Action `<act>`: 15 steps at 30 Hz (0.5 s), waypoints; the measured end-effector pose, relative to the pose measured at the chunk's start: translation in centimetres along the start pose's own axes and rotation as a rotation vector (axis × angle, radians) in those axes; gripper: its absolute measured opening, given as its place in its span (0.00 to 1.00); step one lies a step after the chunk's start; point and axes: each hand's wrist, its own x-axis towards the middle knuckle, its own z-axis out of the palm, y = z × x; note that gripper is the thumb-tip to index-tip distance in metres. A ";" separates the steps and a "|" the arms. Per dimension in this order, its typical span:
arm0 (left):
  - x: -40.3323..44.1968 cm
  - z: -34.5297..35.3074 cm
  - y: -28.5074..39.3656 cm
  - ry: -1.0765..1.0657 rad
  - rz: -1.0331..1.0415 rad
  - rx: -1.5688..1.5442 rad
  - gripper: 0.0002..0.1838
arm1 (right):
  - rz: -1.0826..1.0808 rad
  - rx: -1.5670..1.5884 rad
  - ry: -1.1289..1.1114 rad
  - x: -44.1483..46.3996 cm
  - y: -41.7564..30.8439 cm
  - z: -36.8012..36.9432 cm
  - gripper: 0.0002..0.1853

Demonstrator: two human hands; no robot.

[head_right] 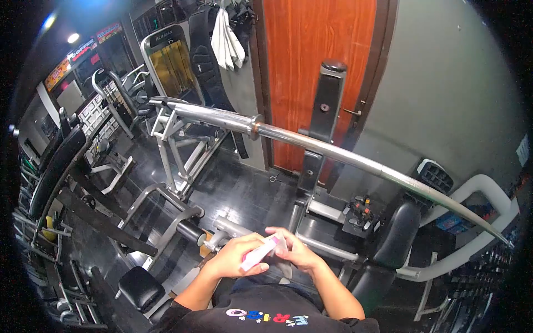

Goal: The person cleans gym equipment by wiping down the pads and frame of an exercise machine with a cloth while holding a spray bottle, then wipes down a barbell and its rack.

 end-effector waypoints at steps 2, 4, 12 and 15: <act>0.0 -1.2 -0.9 0.018 0.045 0.038 0.22 | 0.071 -0.077 -0.061 0.2 2.7 -1.0 0.35; -0.6 -2.2 -1.8 -0.098 -0.009 0.033 0.20 | 0.104 -0.131 -0.062 0.9 3.1 0.6 0.30; -3.2 -11.5 -8.3 0.293 -0.137 -0.690 0.18 | 0.018 -0.309 0.210 8.0 4.1 5.0 0.22; -1.5 -16.7 -11.2 0.581 -0.100 -0.677 0.15 | 0.001 -0.234 0.331 9.9 5.9 5.1 0.21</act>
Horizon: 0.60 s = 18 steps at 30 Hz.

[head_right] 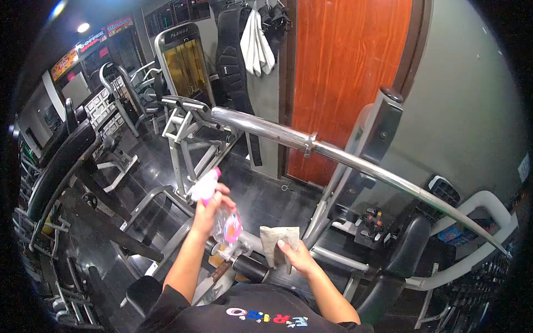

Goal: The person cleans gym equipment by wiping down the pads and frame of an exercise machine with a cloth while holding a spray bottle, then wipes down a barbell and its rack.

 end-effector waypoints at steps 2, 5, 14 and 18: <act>3.1 -1.6 0.1 0.074 0.129 0.029 0.15 | -0.019 0.003 0.024 1.0 1.1 0.4 0.21; 6.1 -2.9 1.3 0.115 0.128 0.010 0.13 | 0.010 -0.028 0.071 1.9 1.0 1.8 0.20; 10.5 -5.5 -0.1 -0.011 0.226 0.100 0.23 | -0.054 -0.083 0.279 2.3 1.1 4.8 0.19; 10.7 -6.1 -0.5 -0.052 0.237 0.047 0.35 | -0.107 -0.208 0.317 2.5 -0.3 4.3 0.20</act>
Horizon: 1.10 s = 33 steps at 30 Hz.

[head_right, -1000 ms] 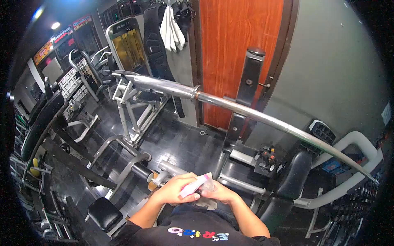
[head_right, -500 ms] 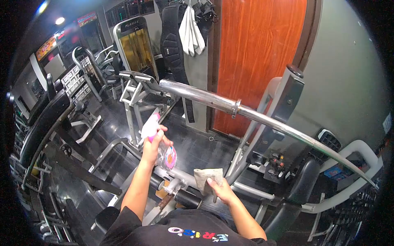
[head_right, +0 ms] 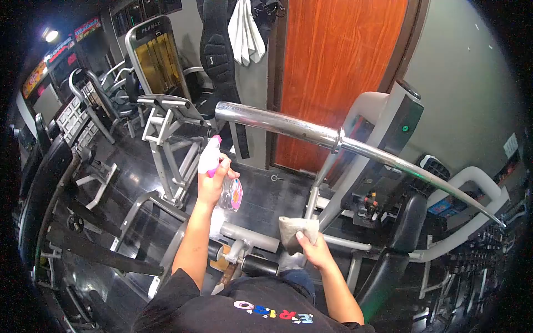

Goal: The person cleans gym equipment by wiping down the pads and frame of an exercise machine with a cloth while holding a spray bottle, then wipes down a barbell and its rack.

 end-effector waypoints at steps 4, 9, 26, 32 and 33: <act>-1.3 -0.5 -0.1 0.002 -0.011 -0.042 0.36 | -0.248 -0.185 0.195 2.3 -8.8 0.7 0.18; -5.4 -1.3 -0.1 0.044 -0.079 -0.036 0.18 | -0.914 -0.295 0.319 9.4 -22.1 6.1 0.15; -13.2 -6.6 -1.1 0.088 -0.251 -0.141 0.29 | -1.077 -1.514 -0.343 23.5 -24.3 11.2 0.19; -13.2 -7.1 -1.8 0.020 -0.295 -0.131 0.23 | -1.120 -1.624 -0.333 21.2 -24.0 8.7 0.26; -13.1 -6.8 -1.9 0.043 -0.295 -0.123 0.23 | -1.125 -1.605 -0.299 21.2 -23.9 8.7 0.28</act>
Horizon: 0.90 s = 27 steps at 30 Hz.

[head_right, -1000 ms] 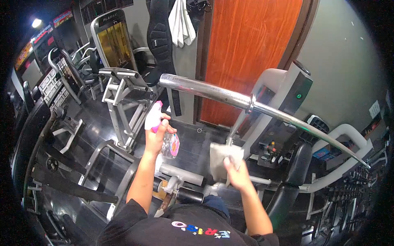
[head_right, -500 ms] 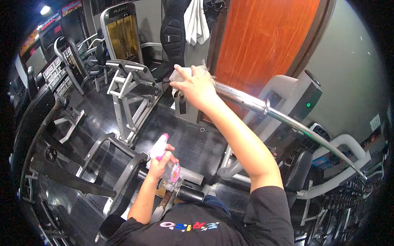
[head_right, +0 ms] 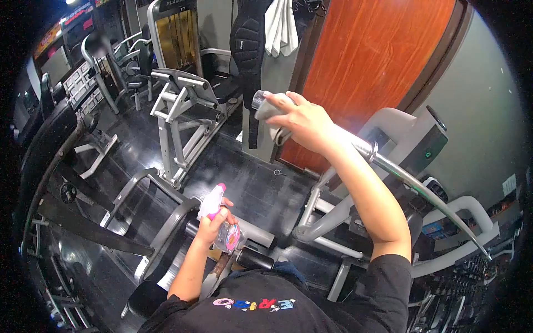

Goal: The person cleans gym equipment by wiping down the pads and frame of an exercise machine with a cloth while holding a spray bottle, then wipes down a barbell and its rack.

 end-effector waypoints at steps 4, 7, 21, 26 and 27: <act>0.9 1.2 -0.5 -0.011 -0.018 0.006 0.22 | 0.037 -0.093 -0.024 3.0 -0.7 0.9 0.29; 1.9 2.7 -1.5 -0.044 -0.017 -0.040 0.22 | 0.192 -0.027 0.008 5.1 -1.3 2.0 0.33; 2.2 3.5 -2.6 -0.114 -0.061 -0.115 0.23 | 0.036 -0.182 0.153 -2.0 -0.1 1.2 0.17; 3.5 5.5 -1.6 -0.159 -0.032 -0.084 0.22 | 0.067 -0.155 0.247 2.2 -1.5 3.3 0.15; 3.6 5.8 -1.2 -0.152 -0.016 -0.055 0.21 | 0.041 -0.155 0.279 1.6 -1.3 3.1 0.15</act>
